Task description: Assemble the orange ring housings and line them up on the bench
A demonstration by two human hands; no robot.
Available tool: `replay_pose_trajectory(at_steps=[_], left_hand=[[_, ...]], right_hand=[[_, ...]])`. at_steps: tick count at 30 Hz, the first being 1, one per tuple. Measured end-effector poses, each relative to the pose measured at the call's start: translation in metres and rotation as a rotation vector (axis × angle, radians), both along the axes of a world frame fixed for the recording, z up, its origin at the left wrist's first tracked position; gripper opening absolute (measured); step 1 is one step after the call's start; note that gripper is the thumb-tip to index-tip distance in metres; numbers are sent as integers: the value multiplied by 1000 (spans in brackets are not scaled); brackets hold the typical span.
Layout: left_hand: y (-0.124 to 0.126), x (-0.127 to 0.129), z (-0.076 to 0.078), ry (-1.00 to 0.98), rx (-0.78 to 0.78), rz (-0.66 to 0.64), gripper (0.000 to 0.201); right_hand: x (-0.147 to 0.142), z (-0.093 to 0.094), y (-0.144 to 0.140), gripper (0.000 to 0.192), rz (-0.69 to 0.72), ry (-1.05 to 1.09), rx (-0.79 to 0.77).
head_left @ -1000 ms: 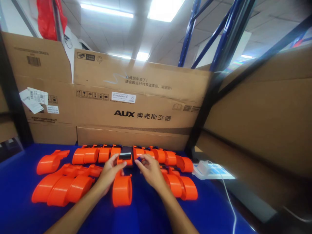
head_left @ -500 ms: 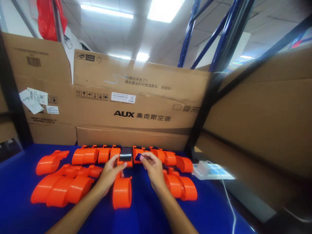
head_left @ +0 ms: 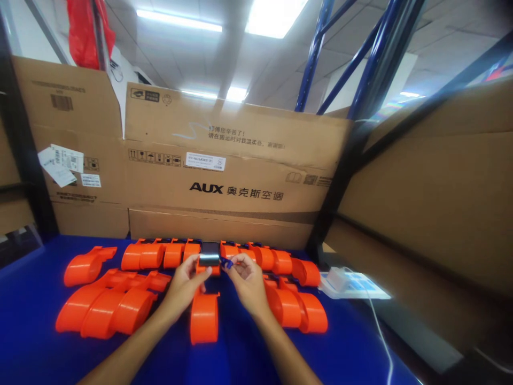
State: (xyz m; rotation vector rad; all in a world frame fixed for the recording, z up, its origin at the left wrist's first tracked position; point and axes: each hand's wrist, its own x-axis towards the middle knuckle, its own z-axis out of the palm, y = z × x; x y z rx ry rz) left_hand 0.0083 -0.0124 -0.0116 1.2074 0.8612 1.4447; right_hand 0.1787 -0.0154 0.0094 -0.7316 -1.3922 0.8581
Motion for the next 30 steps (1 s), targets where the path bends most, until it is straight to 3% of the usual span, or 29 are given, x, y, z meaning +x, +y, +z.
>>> replay_pose_trajectory(at_steps=[5,12,30], left_hand=[[3,-1,-3,27,49,21,39],[2,-2,-2,25,65,22,40],[-2,-1,-3,70,60,22,43]], right_hand=[[-2,-6,-2,22,-77,-239,81],[5,4,-9,11,-170,-579,280],[9,12,-13,13,-84,-692,321]])
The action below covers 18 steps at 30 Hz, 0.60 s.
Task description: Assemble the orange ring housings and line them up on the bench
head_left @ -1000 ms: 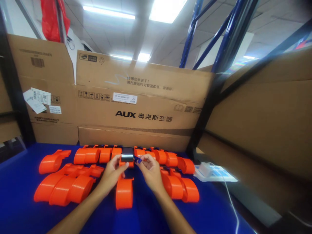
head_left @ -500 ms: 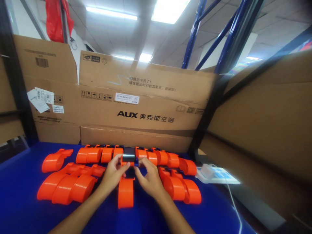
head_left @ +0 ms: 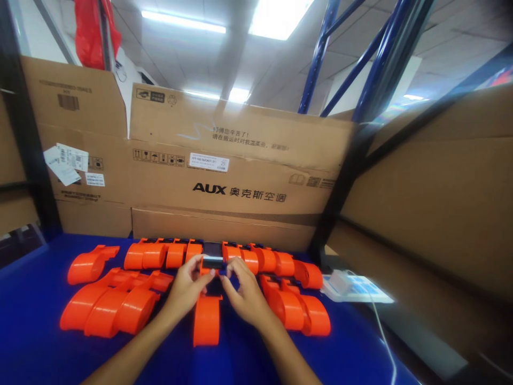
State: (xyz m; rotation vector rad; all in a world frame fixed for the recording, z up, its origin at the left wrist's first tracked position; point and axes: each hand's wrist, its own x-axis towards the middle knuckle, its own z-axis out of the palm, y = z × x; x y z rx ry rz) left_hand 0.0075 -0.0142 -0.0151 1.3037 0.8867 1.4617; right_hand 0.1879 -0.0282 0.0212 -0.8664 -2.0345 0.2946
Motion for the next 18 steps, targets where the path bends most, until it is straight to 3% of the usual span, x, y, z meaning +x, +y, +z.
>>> replay_pose_trajectory(at_steps=[18], left_hand=[[0,0,4,-61,15,-38,42]], right_hand=[[-4,-2,-2,19,26,121,-73]])
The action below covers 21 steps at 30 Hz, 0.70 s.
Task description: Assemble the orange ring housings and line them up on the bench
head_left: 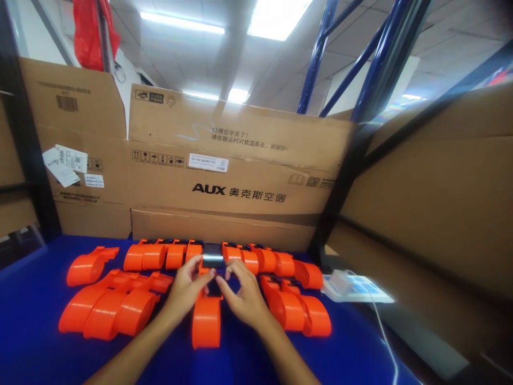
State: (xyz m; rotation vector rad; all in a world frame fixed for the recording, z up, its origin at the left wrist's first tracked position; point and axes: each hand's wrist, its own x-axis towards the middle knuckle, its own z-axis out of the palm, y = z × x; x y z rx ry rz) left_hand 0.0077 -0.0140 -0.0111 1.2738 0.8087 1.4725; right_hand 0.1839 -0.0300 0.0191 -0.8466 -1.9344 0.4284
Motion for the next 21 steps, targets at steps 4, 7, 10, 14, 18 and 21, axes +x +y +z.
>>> replay_pose_trajectory(at_steps=[4,7,10,14,18,21], left_hand=[[-4,0,5,-141,-90,-72,69],[-10,2,9,-199,-192,-182,83],[-16,4,14,-212,-247,-288,81],[-22,6,16,-179,-230,-395,72],[-23,7,14,-144,-157,-407,65],[-21,7,12,-116,-112,-304,49]], right_hand=[[4,-2,3,20,97,173,-80],[4,-4,8,18,119,349,-199],[4,-3,10,24,226,431,-345],[4,-2,9,33,334,461,-485],[0,-4,7,31,259,496,-463],[-4,-5,7,30,220,440,-411]])
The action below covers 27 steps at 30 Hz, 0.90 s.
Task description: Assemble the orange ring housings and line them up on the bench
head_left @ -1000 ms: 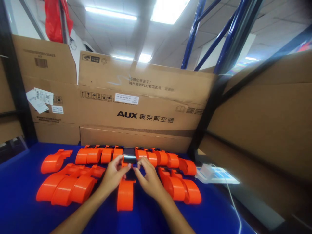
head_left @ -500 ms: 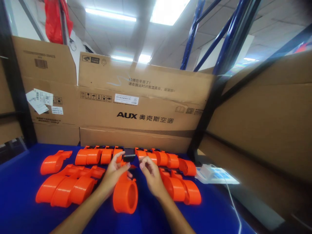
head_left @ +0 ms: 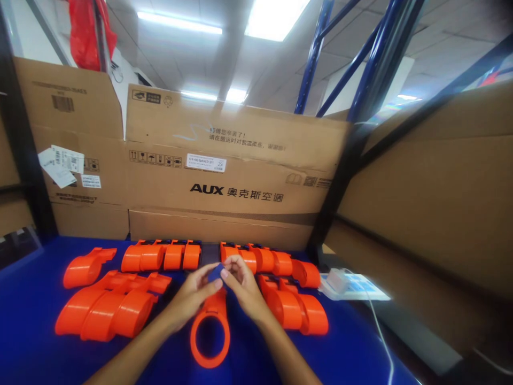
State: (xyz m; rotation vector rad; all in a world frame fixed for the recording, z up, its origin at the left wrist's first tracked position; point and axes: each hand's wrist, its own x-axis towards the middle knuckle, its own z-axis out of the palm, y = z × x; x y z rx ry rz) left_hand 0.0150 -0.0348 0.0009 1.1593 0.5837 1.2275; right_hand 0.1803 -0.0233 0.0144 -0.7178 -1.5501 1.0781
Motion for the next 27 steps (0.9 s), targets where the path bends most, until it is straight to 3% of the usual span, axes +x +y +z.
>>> replay_pose_trajectory(at_steps=[3,11,16,18,22,25,27], left_hand=[[3,-1,0,24,11,36,40],[5,-1,1,-17,-19,4,41],[11,-6,1,-81,-135,34,48],[15,-11,1,-118,-197,68,48],[22,-19,1,-212,-330,128,46],[21,-18,3,-296,-352,158,45],[20,-16,5,-321,-346,166,44]], right_hand=[[-3,0,0,30,-24,-50,35],[-3,2,0,38,-42,-96,49],[8,2,2,50,-31,-153,-247],[14,1,0,57,47,-291,-409],[20,0,-7,61,374,-637,-592],[17,-4,-11,57,519,-769,-581],[12,-7,-11,51,484,-802,-484]])
